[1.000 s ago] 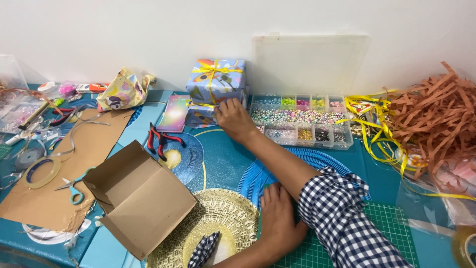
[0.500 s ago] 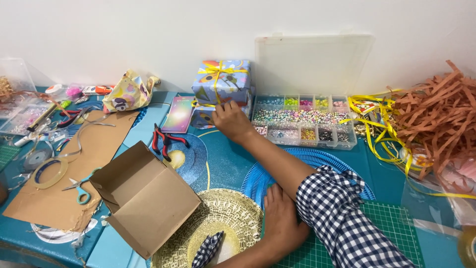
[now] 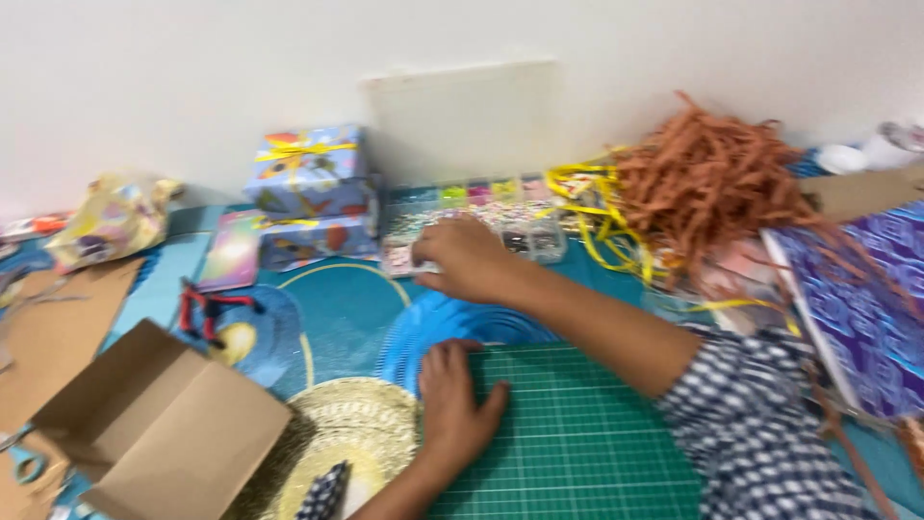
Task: The person ties a yellow ribbon around a small gift wrapped in blue paper, forming a bow. They then pick up a larger gift wrapped in the same paper and tie a yellow ribbon around it, finishing with a bow. The person places the finished gifts on the table.
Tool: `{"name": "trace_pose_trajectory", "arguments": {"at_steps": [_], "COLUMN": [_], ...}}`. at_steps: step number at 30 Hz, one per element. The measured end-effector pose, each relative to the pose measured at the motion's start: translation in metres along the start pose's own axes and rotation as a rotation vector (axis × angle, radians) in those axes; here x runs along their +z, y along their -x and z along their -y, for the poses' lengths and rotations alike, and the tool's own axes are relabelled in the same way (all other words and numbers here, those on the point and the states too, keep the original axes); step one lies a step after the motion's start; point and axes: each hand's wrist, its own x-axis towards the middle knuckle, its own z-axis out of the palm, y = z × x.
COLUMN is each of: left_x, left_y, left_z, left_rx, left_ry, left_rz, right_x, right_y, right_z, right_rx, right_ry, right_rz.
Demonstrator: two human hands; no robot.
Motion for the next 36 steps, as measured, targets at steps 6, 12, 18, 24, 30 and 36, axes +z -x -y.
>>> {"name": "trace_pose_trajectory", "arguments": {"at_steps": [6, 12, 18, 24, 30, 36], "left_x": [0.003, -0.037, -0.039, -0.040, -0.038, -0.030], "left_y": [-0.003, -0.011, -0.012, -0.008, -0.010, -0.026], "left_z": [0.019, -0.009, -0.020, -0.022, -0.019, -0.049], "left_rx": [0.030, 0.051, 0.066, 0.019, -0.001, -0.108], "left_ry": [0.004, -0.126, -0.375, -0.427, -0.408, -0.331], "left_rz": [-0.002, 0.310, 0.387, 0.371, 0.390, 0.401], "right_x": [-0.181, -0.212, -0.121, -0.088, -0.093, -0.144], "right_y": [0.165, 0.307, 0.382, 0.393, 0.396, 0.377], "right_z": [-0.046, -0.038, -0.028, -0.046, -0.053, -0.083], "right_rx": [0.385, 0.674, 0.262, 0.219, 0.364, 0.897], "right_ry": [-0.214, -0.264, -0.095, 0.196, 0.018, -0.332], "right_rz": [0.414, 0.384, 0.098, -0.097, 0.001, 0.025]}}
